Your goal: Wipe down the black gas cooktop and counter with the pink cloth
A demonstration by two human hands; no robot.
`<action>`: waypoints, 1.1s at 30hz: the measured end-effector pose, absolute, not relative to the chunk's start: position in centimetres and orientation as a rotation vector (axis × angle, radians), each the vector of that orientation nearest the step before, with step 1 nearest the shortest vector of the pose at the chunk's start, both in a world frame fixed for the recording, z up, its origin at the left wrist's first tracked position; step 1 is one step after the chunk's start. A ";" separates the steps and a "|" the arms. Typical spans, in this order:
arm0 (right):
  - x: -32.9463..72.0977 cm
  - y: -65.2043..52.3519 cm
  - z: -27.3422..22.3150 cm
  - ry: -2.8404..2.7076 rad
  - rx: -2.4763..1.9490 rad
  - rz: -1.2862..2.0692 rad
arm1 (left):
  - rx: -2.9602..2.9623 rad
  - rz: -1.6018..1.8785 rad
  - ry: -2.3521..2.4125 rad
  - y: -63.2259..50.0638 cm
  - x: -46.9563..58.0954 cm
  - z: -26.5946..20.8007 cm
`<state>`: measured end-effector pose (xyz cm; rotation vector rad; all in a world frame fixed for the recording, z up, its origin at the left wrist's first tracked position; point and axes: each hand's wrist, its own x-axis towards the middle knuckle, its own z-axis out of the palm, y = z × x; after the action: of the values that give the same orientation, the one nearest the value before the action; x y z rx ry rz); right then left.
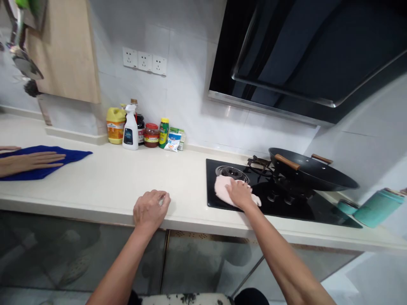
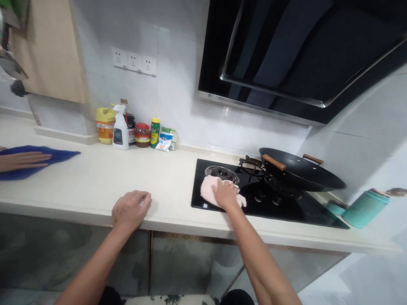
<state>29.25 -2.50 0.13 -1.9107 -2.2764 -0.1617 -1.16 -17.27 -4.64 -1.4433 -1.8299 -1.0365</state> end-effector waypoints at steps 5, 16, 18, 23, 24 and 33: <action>19.6 -6.6 -0.3 -2.669 -1.354 0.066 | -1.473 -0.996 -1.821 -17.5 -1.5 -4.6; 23.6 -15.7 -1.5 -2.654 -0.624 -0.034 | -1.551 -0.968 -1.788 -17.1 -2.7 -4.9; 27.0 -15.2 -1.8 -2.605 -0.611 0.067 | -1.531 -0.957 -1.810 -17.1 -2.6 -4.9; 33.9 -10.4 -0.6 -2.182 -0.845 0.378 | -1.514 -0.930 -1.861 -17.0 -2.1 -4.6; 34.5 -9.0 0.0 -2.139 -0.927 0.339 | -1.514 -0.927 -1.865 -17.0 -2.1 -4.5; 28.4 -1.2 1.7 -2.494 -1.627 0.211 | -1.527 -0.903 -1.862 -17.6 -2.0 -4.3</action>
<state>28.38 -1.17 1.70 -1.6270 -2.4940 0.2112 -1.99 -17.55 -4.26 -1.5268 -1.8617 -0.9033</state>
